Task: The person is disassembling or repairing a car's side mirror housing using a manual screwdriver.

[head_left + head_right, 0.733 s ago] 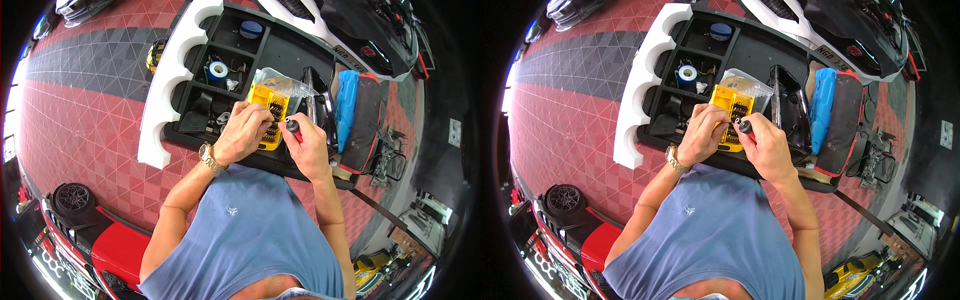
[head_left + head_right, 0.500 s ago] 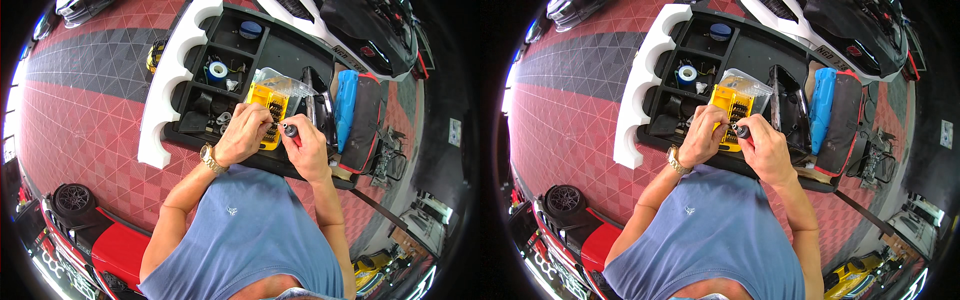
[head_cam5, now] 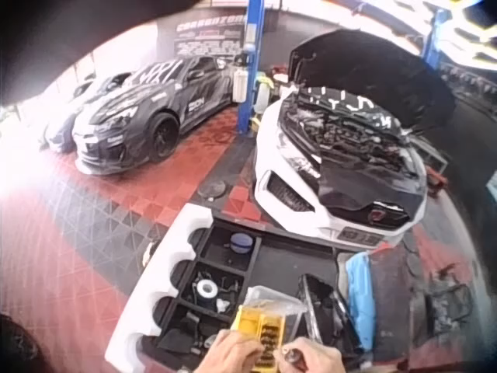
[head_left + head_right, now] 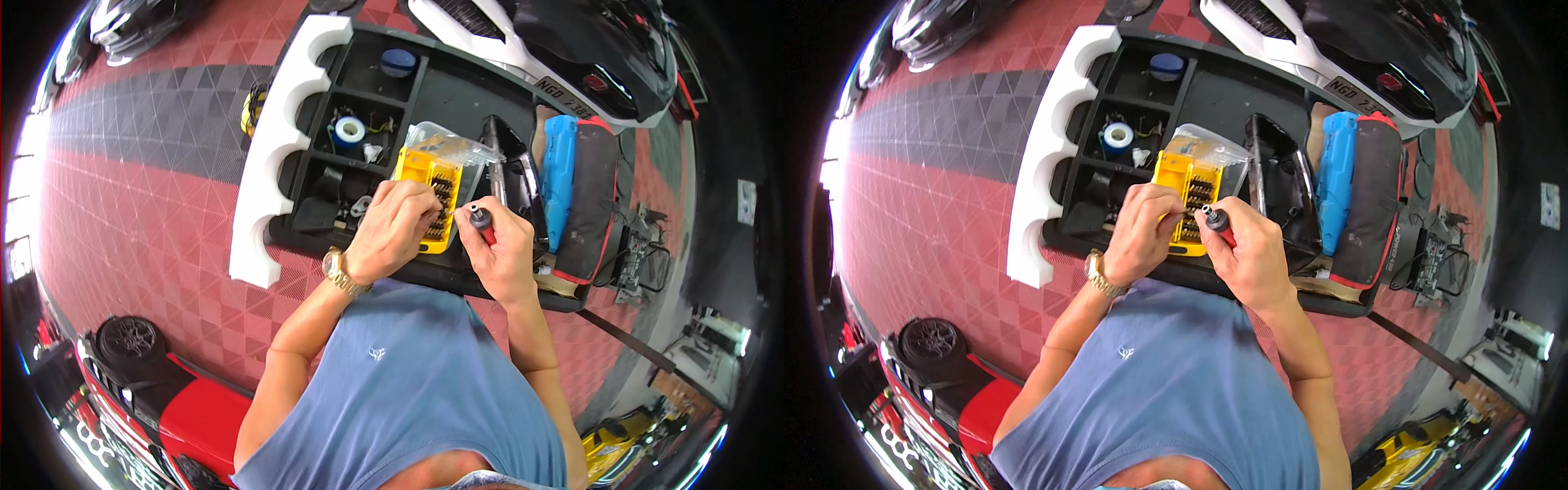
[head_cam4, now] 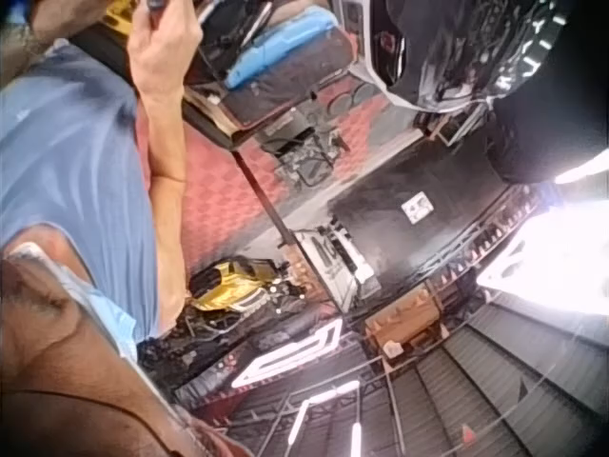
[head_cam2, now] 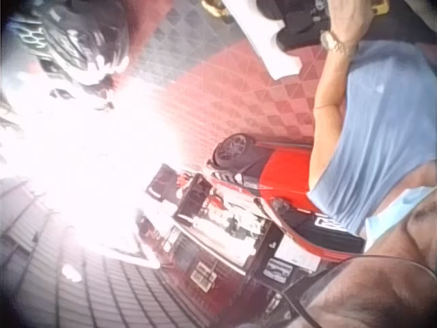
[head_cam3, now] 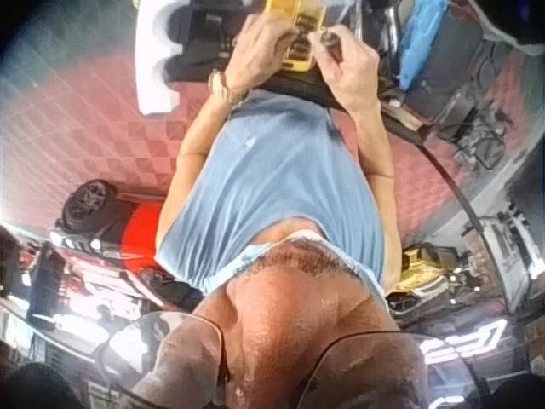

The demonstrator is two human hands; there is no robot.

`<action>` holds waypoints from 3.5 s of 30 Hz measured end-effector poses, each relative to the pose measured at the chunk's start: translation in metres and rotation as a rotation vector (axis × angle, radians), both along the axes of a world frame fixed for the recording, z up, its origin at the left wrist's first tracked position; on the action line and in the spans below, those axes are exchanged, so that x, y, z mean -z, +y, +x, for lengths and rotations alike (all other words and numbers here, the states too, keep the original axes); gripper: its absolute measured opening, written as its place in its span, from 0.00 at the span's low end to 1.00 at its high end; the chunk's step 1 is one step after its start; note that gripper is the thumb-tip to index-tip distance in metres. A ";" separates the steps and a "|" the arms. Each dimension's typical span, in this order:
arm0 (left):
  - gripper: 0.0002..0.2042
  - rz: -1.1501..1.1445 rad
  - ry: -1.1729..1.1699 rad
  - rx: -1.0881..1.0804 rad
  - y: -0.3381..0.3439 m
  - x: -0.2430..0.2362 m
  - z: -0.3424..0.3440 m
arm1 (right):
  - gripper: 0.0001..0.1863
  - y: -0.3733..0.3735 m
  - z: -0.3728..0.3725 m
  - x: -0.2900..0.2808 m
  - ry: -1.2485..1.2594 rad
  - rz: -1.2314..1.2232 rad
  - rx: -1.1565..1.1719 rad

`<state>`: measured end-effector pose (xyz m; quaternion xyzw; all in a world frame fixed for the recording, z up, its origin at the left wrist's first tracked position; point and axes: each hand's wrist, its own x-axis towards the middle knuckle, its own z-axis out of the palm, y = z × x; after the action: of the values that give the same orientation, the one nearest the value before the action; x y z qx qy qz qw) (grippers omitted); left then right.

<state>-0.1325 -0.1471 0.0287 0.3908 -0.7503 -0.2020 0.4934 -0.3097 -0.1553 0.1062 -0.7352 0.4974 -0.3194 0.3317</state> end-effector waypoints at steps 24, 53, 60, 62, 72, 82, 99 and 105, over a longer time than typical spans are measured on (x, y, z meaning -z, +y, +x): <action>0.05 0.250 -0.688 0.296 -0.260 0.056 -0.027 | 0.03 0.040 -0.123 0.002 -0.494 0.248 0.499; 0.15 0.139 -0.063 0.213 0.038 -0.055 -0.126 | 0.09 0.057 -0.154 0.009 -0.670 0.813 -0.006; 0.02 0.527 0.393 -0.143 0.060 -0.026 -0.143 | 0.14 0.032 -0.186 0.012 -0.314 0.263 -0.176; 0.02 0.631 0.471 -0.145 0.060 -0.029 -0.150 | 0.13 0.025 -0.186 0.008 -0.285 0.258 -0.210; 0.02 0.556 0.453 -0.184 0.066 -0.025 -0.159 | 0.19 0.016 -0.186 0.016 -0.010 -0.050 -0.291; 0.08 0.436 0.191 -0.117 0.067 -0.026 -0.148 | 0.19 0.002 -0.192 0.009 -0.014 0.297 -0.551; 0.14 0.882 -0.211 -0.275 0.068 -0.027 -0.121 | 0.10 -0.031 -0.210 0.008 -0.066 0.251 -0.232; 0.24 1.005 -0.224 -0.295 0.053 -0.013 -0.127 | 0.10 -0.031 -0.204 0.008 -0.086 0.492 -0.101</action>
<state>-0.2595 -0.0940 0.0420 0.6993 -0.5463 -0.4221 0.1855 -0.5142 -0.1865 0.0985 -0.6421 0.5081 -0.2026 0.5371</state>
